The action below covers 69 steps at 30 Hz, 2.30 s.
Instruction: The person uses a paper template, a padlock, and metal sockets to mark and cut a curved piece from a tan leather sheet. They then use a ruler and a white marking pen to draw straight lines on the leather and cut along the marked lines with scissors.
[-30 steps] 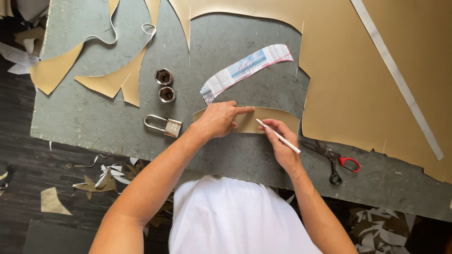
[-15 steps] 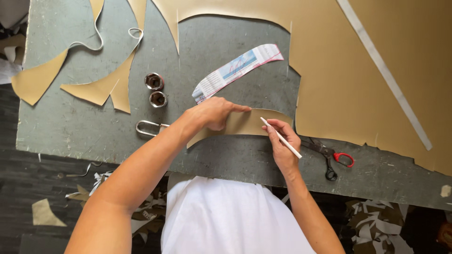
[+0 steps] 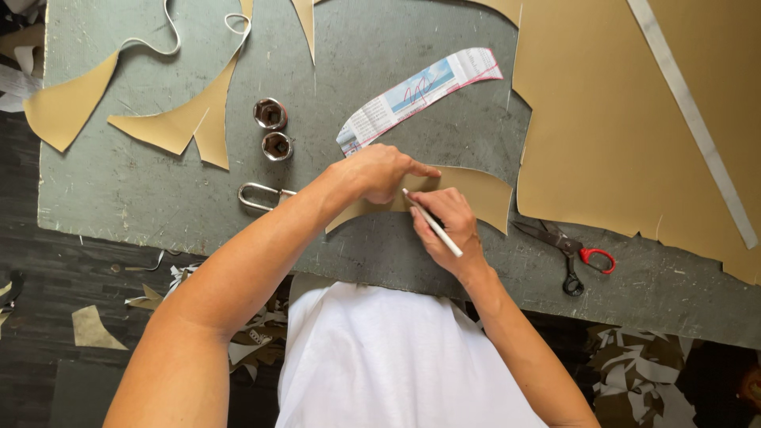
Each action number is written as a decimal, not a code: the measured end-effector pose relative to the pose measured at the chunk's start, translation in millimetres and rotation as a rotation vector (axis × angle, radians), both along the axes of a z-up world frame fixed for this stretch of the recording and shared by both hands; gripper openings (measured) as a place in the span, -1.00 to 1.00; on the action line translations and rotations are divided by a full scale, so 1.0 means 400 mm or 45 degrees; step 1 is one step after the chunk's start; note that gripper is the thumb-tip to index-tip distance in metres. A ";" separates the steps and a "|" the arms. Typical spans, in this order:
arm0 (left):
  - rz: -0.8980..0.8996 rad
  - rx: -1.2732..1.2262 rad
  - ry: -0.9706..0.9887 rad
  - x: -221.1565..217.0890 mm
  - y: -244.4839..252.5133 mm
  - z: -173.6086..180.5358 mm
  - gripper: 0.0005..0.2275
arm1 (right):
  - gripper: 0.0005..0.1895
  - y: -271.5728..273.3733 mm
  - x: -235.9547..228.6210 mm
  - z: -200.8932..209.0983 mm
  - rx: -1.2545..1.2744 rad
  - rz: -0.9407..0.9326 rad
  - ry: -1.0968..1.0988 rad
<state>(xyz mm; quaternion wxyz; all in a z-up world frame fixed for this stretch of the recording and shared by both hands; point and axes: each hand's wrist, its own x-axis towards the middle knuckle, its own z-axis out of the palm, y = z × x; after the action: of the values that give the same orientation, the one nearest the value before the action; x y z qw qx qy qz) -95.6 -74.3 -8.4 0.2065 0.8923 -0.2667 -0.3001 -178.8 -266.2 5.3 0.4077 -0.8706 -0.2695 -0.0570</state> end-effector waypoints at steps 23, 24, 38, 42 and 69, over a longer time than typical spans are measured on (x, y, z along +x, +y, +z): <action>-0.002 -0.013 -0.005 0.001 -0.002 -0.002 -0.15 | -0.80 -0.053 0.004 0.008 0.115 -0.364 0.542; 0.011 -0.022 0.002 -0.008 0.002 -0.002 -0.15 | -0.81 -0.043 0.001 0.008 0.103 -0.331 0.447; 0.341 -0.190 -0.616 -0.113 0.011 -0.003 -0.34 | -0.71 -0.110 0.003 0.041 0.013 -0.556 0.122; 0.540 -0.153 -0.847 -0.206 0.026 0.030 -0.42 | -0.61 -0.101 -0.041 0.015 0.028 -0.395 0.149; 1.362 -1.183 0.659 -0.173 -0.101 0.013 -0.77 | -0.45 -0.161 -0.002 0.046 0.713 -0.177 0.954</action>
<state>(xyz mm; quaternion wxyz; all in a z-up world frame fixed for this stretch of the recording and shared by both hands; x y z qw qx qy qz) -164.9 -114.8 -3.1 0.7351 0.6222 0.1608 -0.2158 -179.5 -330.4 23.6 0.6912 -0.7036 -0.0190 0.1635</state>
